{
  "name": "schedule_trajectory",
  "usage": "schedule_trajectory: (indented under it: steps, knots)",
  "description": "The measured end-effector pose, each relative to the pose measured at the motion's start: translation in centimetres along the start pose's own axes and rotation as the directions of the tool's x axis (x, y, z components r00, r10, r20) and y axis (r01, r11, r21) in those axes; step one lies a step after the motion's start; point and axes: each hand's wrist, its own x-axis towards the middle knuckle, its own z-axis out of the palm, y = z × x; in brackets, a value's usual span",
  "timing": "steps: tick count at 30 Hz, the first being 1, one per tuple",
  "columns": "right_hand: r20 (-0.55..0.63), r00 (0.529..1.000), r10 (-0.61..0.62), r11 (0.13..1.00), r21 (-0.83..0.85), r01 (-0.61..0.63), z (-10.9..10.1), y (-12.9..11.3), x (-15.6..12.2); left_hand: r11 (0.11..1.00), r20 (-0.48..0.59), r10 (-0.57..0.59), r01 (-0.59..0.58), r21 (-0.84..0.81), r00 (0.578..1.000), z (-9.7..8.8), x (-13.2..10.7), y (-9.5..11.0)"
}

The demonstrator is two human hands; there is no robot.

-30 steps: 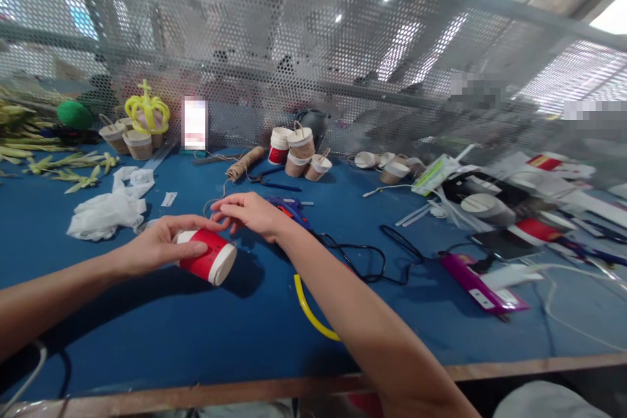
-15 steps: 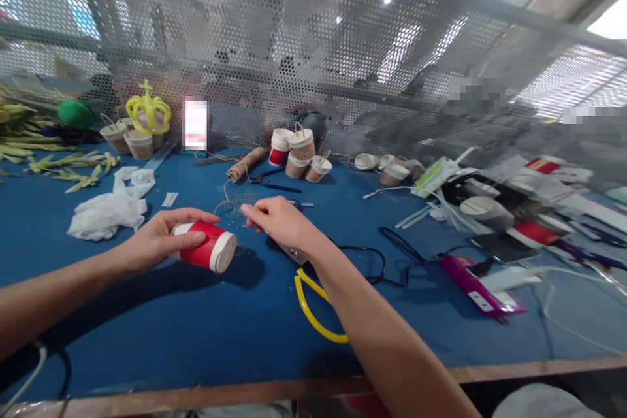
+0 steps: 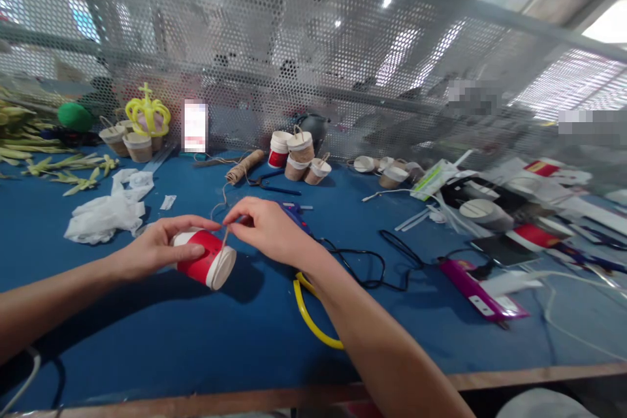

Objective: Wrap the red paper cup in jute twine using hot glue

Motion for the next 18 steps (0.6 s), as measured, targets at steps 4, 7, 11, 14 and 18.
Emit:
schedule_trajectory:
  steps: [4,7,11,14,18]
  knots:
    - [0.149,0.989,0.015,0.99,0.14,-0.036,0.6,-0.4,1.5,0.998,0.014,0.059,-0.059,0.013,0.998,0.2,-0.1,0.0]
    - [0.194,0.981,0.016,0.978,0.2,-0.056,1.2,0.1,2.3,0.995,0.007,0.103,-0.104,0.003,0.995,0.2,0.0,0.0]
    - [0.197,0.979,0.047,0.956,0.276,-0.102,1.7,0.7,2.8,0.992,0.013,0.123,-0.123,0.016,0.992,0.1,0.1,-0.2]
    - [0.201,0.978,0.05,0.941,0.318,-0.114,1.9,0.8,3.1,0.992,0.007,0.12,-0.12,0.039,0.993,0.0,0.0,-0.3]
    - [0.19,0.98,0.057,0.929,0.351,-0.122,2.2,1.0,3.4,0.99,-0.003,0.107,-0.107,0.091,0.994,-0.2,0.0,-0.5]
